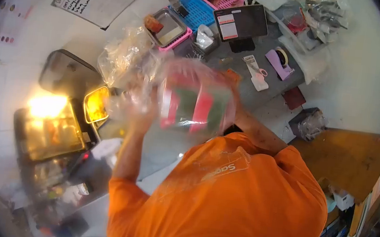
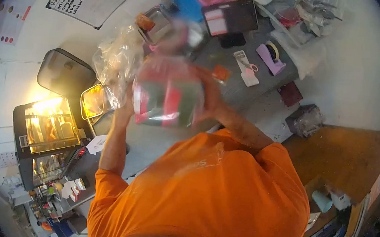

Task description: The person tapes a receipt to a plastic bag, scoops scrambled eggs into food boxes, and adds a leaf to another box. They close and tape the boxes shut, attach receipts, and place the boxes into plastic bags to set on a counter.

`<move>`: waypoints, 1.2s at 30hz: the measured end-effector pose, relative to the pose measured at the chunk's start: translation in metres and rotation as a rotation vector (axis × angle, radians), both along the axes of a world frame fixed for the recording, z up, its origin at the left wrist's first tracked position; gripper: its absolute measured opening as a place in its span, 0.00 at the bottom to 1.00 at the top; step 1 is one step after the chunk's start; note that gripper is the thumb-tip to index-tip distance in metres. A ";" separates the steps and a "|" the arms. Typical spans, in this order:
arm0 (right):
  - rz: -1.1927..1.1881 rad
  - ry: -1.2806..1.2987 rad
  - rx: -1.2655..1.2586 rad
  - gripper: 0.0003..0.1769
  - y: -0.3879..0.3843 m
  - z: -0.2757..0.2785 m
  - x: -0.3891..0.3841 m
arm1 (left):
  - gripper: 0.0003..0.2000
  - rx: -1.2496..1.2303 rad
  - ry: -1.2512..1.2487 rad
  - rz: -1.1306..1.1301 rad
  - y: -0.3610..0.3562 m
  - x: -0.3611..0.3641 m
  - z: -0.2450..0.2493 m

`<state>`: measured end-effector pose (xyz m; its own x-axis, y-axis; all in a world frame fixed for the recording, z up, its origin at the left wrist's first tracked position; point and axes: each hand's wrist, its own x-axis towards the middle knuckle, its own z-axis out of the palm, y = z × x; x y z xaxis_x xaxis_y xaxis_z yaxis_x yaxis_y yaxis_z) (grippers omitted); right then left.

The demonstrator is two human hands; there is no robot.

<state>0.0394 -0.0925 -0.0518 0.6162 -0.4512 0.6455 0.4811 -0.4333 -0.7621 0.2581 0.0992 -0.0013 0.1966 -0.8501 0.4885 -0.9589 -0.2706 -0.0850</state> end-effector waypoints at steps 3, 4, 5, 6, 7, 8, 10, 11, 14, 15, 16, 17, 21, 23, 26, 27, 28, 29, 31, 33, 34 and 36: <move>0.049 0.165 0.061 0.27 -0.017 -0.039 0.011 | 0.13 0.115 0.434 -0.028 -0.045 -0.016 0.043; 0.069 0.255 0.093 0.25 -0.019 -0.053 0.015 | 0.15 0.105 0.425 0.019 -0.048 -0.019 0.047; 0.090 0.346 0.123 0.22 -0.014 -0.065 0.022 | 0.15 0.110 0.422 0.032 -0.047 -0.026 0.044; 0.112 0.437 0.148 0.20 -0.036 -0.076 -0.007 | 0.17 0.131 0.455 0.087 -0.043 -0.034 0.032; 0.133 0.526 0.167 0.18 -0.027 -0.093 0.031 | 0.19 0.148 0.486 0.142 -0.037 -0.042 0.018; 0.155 0.615 0.185 0.16 -0.042 -0.109 0.035 | 0.19 0.143 0.480 0.157 -0.025 -0.027 -0.008; 0.204 0.801 0.218 0.13 -0.063 -0.126 0.114 | 0.19 -0.106 0.793 0.334 0.032 -0.086 -0.075; 0.227 0.894 0.234 0.13 -0.063 -0.140 0.121 | 0.19 -0.237 0.944 0.419 0.051 -0.079 -0.102; 0.032 0.787 -0.482 0.10 -0.090 -0.148 0.186 | 0.17 -0.336 0.869 0.877 0.089 -0.111 -0.185; 0.060 0.857 -0.667 0.10 -0.093 -0.142 0.203 | 0.17 -0.283 0.137 0.826 0.071 -0.124 -0.179; 0.068 0.851 -0.677 0.10 -0.096 -0.150 0.223 | 0.16 -0.377 0.263 0.855 0.055 -0.132 -0.172; 0.129 1.011 -0.764 0.10 -0.095 -0.168 0.243 | 0.15 -0.475 0.390 0.878 0.043 -0.137 -0.170; 0.122 1.048 -0.937 0.10 -0.094 -0.180 0.254 | 0.16 -0.854 0.529 0.822 0.036 -0.127 -0.219; 0.142 1.045 -0.952 0.10 -0.096 -0.176 0.250 | 0.22 -0.716 0.634 0.847 0.051 -0.120 -0.246; 0.113 1.021 -0.921 0.10 -0.095 -0.152 0.240 | 0.14 -0.778 1.114 0.854 0.036 -0.130 -0.184; 0.063 0.994 -0.878 0.10 -0.093 -0.141 0.237 | 0.14 -0.789 1.122 0.857 0.039 -0.129 -0.169; 0.066 0.998 -0.889 0.10 -0.094 -0.140 0.237 | 0.13 -0.511 1.131 0.801 0.046 -0.125 -0.157; 0.001 0.949 -0.894 0.11 -0.098 -0.138 0.236 | 0.12 -0.236 1.127 0.734 0.053 -0.121 -0.149; -0.053 0.908 -0.908 0.12 -0.098 -0.129 0.224 | 0.12 -0.195 1.161 0.616 0.064 -0.117 -0.142; -0.115 0.657 -0.505 0.14 -0.088 -0.104 0.207 | 0.11 -0.152 1.185 0.504 0.071 -0.114 -0.144; -0.015 0.485 -0.225 0.14 -0.083 -0.110 0.203 | 0.09 -0.120 1.090 0.467 0.075 -0.112 -0.151; 0.272 0.642 0.079 0.12 -0.049 -0.069 0.169 | 0.07 -0.088 1.016 0.474 0.086 -0.112 -0.165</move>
